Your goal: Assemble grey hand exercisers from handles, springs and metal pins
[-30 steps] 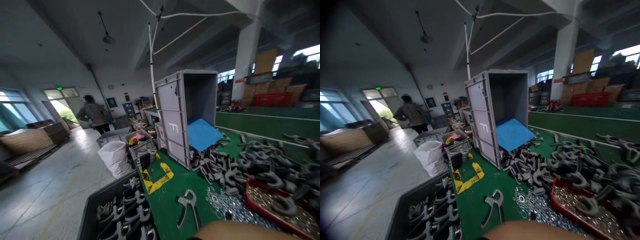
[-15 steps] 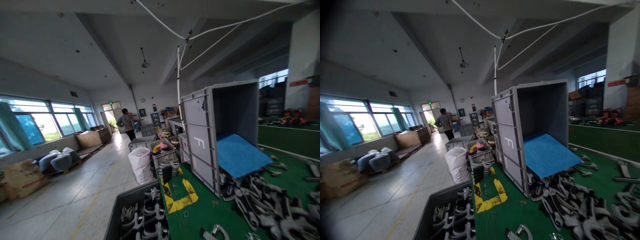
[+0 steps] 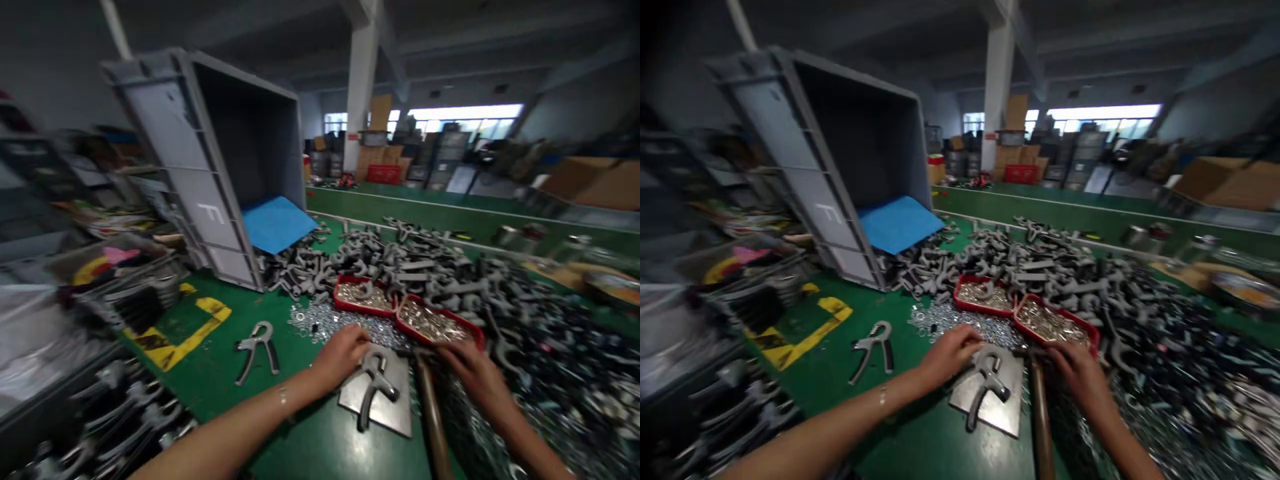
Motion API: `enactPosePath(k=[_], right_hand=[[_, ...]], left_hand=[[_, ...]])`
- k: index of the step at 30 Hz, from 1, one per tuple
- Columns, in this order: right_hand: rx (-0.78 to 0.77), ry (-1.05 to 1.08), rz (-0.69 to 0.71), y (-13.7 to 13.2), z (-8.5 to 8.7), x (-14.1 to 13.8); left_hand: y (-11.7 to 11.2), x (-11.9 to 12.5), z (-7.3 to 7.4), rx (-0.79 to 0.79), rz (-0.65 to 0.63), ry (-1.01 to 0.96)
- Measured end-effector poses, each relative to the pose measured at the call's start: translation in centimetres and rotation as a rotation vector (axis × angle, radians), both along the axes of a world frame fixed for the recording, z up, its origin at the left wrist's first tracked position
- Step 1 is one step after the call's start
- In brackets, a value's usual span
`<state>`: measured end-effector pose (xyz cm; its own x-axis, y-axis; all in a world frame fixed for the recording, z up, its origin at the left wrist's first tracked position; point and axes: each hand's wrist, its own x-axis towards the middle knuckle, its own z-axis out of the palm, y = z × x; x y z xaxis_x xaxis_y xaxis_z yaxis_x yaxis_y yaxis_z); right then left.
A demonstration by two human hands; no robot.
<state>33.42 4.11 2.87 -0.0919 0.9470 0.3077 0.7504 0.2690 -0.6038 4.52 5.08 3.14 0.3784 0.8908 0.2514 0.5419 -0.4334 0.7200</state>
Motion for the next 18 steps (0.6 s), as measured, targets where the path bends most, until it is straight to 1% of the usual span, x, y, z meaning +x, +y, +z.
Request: enactPosePath(k=[1, 2, 3, 4, 5, 7, 9, 11, 13, 18], right_hand=[[-0.078, 0.034, 0.012, -2.0, -0.4, 0.5], [-0.157, 0.092, 0.029, -3.4, -0.8, 0.2], [-0.225, 0.156, 0.037, -4.3, -1.3, -0.6], [-0.274, 0.207, 0.029, -4.6, -1.8, -1.6], [-0.301, 0.237, 0.009, -4.6, -2.3, -2.8], [-0.314, 0.249, -0.02, -3.9, -3.3, -4.7], [-0.314, 0.235, -0.019, -2.7, -3.9, -5.8], [-0.321, 0.22, -0.01, -1.4, -4.2, -6.3], [-0.332, 0.199, -0.001, -0.4, -4.4, -6.4], [-0.352, 0.086, 0.032, 0.9, -4.4, -6.5]], left_hand=[[-0.4, 0.0, -0.9, -0.108, 0.036, -0.101], [-0.7, -0.4, -1.7, -0.207, 0.066, -0.184], [-0.8, -1.0, -2.4, -0.288, 0.08, -0.241], [-0.9, -1.5, -2.9, -0.358, 0.091, -0.282], [-1.0, -1.9, -3.2, -0.396, 0.088, -0.294], [-0.9, -1.9, -3.7, -0.402, 0.081, -0.275], [-0.6, -1.1, -4.0, -0.345, 0.084, -0.229], [-0.3, -0.1, -4.4, -0.282, 0.087, -0.195], [0.0, 0.5, -4.9, -0.259, 0.091, -0.183], [0.2, 0.3, -5.6, -0.32, 0.087, -0.22]])
